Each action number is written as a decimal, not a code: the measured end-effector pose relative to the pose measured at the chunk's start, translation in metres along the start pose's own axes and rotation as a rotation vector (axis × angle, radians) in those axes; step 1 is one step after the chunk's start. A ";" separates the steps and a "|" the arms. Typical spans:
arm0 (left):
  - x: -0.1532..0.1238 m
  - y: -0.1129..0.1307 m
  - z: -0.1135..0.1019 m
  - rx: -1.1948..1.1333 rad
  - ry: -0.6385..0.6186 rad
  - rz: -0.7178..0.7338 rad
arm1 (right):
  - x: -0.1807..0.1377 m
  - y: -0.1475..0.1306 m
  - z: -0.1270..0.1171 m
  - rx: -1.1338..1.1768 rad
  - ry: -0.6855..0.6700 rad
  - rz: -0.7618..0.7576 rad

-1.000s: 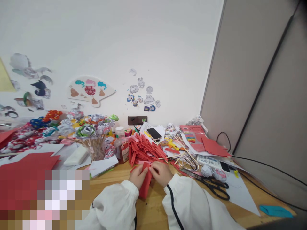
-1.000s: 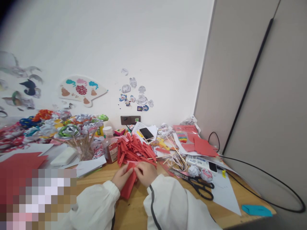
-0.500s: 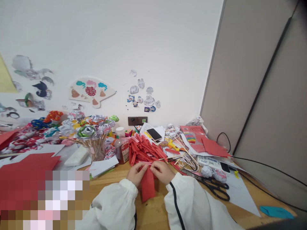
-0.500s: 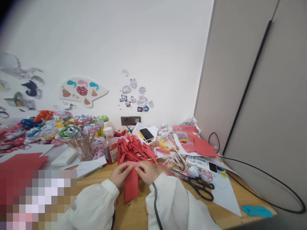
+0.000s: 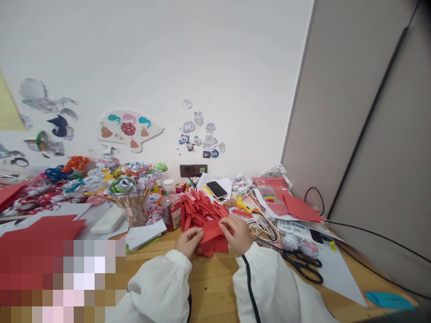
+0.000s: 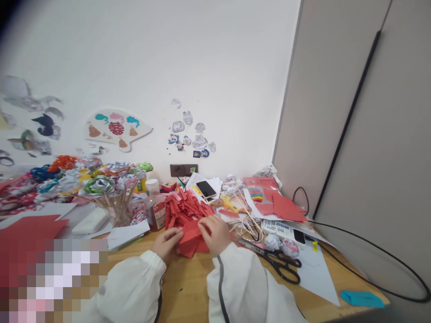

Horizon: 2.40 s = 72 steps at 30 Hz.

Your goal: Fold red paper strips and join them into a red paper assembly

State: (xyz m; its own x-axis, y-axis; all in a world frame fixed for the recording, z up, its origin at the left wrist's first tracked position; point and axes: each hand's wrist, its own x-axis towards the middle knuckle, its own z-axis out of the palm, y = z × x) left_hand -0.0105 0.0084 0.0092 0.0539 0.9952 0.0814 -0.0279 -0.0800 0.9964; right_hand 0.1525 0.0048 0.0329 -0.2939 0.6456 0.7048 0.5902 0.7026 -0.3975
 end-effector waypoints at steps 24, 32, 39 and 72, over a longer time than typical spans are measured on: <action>0.002 -0.006 0.003 -0.232 -0.081 -0.117 | -0.006 0.002 0.020 0.278 -0.113 -0.029; 0.002 -0.008 0.006 -0.224 -0.078 -0.151 | -0.009 0.007 0.038 0.534 -0.028 0.229; -0.001 -0.014 0.013 -0.168 -0.071 -0.124 | -0.009 0.006 0.040 0.518 0.031 0.279; 0.001 -0.027 0.013 -0.050 -0.066 -0.032 | -0.008 0.011 0.044 0.861 -0.046 0.395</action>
State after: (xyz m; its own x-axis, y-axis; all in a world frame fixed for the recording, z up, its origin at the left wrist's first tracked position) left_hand 0.0035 0.0109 -0.0170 0.1213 0.9912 0.0523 -0.0748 -0.0434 0.9963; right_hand 0.1278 0.0205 -0.0029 -0.2318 0.8821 0.4102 -0.0988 0.3981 -0.9120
